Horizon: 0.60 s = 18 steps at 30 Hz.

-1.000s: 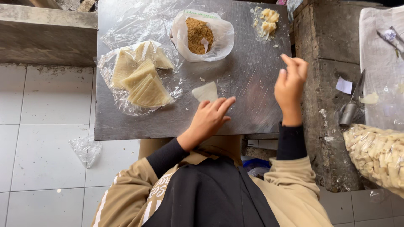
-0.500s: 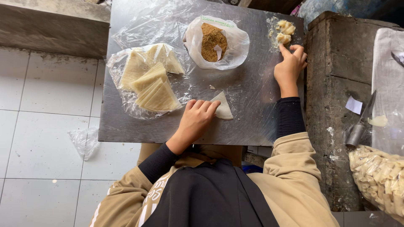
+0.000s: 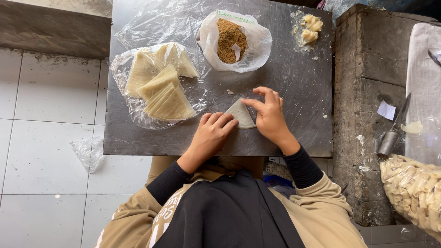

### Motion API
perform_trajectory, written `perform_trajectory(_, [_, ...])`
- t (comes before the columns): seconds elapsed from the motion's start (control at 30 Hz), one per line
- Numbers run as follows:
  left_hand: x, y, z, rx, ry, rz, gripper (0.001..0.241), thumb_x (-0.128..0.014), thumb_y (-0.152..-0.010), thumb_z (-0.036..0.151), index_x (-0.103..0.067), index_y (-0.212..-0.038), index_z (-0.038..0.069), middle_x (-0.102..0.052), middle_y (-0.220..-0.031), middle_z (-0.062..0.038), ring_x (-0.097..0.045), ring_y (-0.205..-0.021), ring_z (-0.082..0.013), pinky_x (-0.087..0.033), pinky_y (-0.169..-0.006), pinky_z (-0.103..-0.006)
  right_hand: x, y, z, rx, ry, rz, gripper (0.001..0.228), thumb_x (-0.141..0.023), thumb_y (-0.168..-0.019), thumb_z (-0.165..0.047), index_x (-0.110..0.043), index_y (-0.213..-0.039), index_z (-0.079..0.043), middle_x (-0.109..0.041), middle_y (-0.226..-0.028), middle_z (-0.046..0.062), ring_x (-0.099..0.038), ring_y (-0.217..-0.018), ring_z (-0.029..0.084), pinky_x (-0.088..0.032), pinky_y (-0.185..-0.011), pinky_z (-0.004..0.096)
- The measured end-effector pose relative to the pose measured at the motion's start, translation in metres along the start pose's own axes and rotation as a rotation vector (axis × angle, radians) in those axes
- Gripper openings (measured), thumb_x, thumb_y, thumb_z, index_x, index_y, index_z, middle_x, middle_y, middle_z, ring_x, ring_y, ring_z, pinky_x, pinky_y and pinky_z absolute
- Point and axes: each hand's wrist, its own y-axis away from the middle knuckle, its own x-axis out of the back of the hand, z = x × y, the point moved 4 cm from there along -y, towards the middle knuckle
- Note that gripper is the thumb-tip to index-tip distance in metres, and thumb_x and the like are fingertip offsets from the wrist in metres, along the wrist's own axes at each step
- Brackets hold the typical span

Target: The person prepares a snack by placing a small amount of filling onto a triangular dough wrapper, applying a paste to the edge by hand, and rolling it into a cylinder.

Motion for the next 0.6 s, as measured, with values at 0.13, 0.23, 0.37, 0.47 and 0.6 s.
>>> perform_trajectory(0.13, [0.001,0.001,0.0,0.004,0.002,0.01,0.035,-0.062,-0.087,0.012,-0.066,-0.121,0.015,-0.065,-0.122,0.0,-0.06,-0.116,-0.019,-0.042,-0.1,-0.0396,-0.01,0.006,-0.01,0.202,0.422,0.082,0.037,-0.061,-0.094,-0.01,-0.079,-0.124,-0.022,-0.057,-0.138,0.005,-0.049,-0.124,0.023,-0.034,-0.105,0.04])
perform_trajectory(0.23, [0.0,0.002,0.0,0.011,0.006,0.005,0.033,-0.062,-0.089,0.012,-0.066,-0.121,0.015,-0.065,-0.123,0.001,-0.06,-0.117,-0.0185,-0.041,-0.101,-0.0396,-0.013,0.006,-0.011,0.305,0.693,0.12,0.031,-0.063,-0.099,-0.02,-0.079,-0.125,-0.023,-0.058,-0.142,0.002,-0.049,-0.124,0.018,-0.033,-0.106,0.037])
perform_trajectory(0.37, [0.001,0.002,0.0,0.007,0.003,0.006,0.034,-0.062,-0.088,0.012,-0.066,-0.122,0.015,-0.065,-0.123,0.0,-0.06,-0.118,-0.0186,-0.041,-0.101,-0.0393,-0.007,0.002,-0.007,0.26,0.74,0.094,0.024,-0.063,-0.099,-0.021,-0.078,-0.117,-0.02,-0.061,-0.143,0.003,-0.05,-0.125,0.018,-0.034,-0.104,0.038])
perform_trajectory(0.47, [0.001,0.002,0.0,0.005,-0.002,0.014,0.034,-0.062,-0.088,0.013,-0.066,-0.122,0.015,-0.065,-0.123,0.0,-0.059,-0.118,-0.0184,-0.041,-0.101,-0.0393,-0.005,0.004,-0.014,0.302,0.626,0.138,0.028,-0.063,-0.1,-0.019,-0.079,-0.123,-0.024,-0.06,-0.14,0.003,-0.048,-0.122,0.019,-0.034,-0.102,0.038])
perform_trajectory(0.6, [0.0,0.003,0.0,0.001,-0.014,0.008,0.034,-0.062,-0.087,0.014,-0.067,-0.121,0.015,-0.065,-0.123,0.001,-0.06,-0.118,-0.0182,-0.041,-0.101,-0.0398,-0.01,0.004,-0.015,0.343,0.823,0.141,0.025,-0.066,-0.097,-0.022,-0.079,-0.119,-0.024,-0.061,-0.141,0.0,-0.049,-0.122,0.017,-0.035,-0.102,0.035])
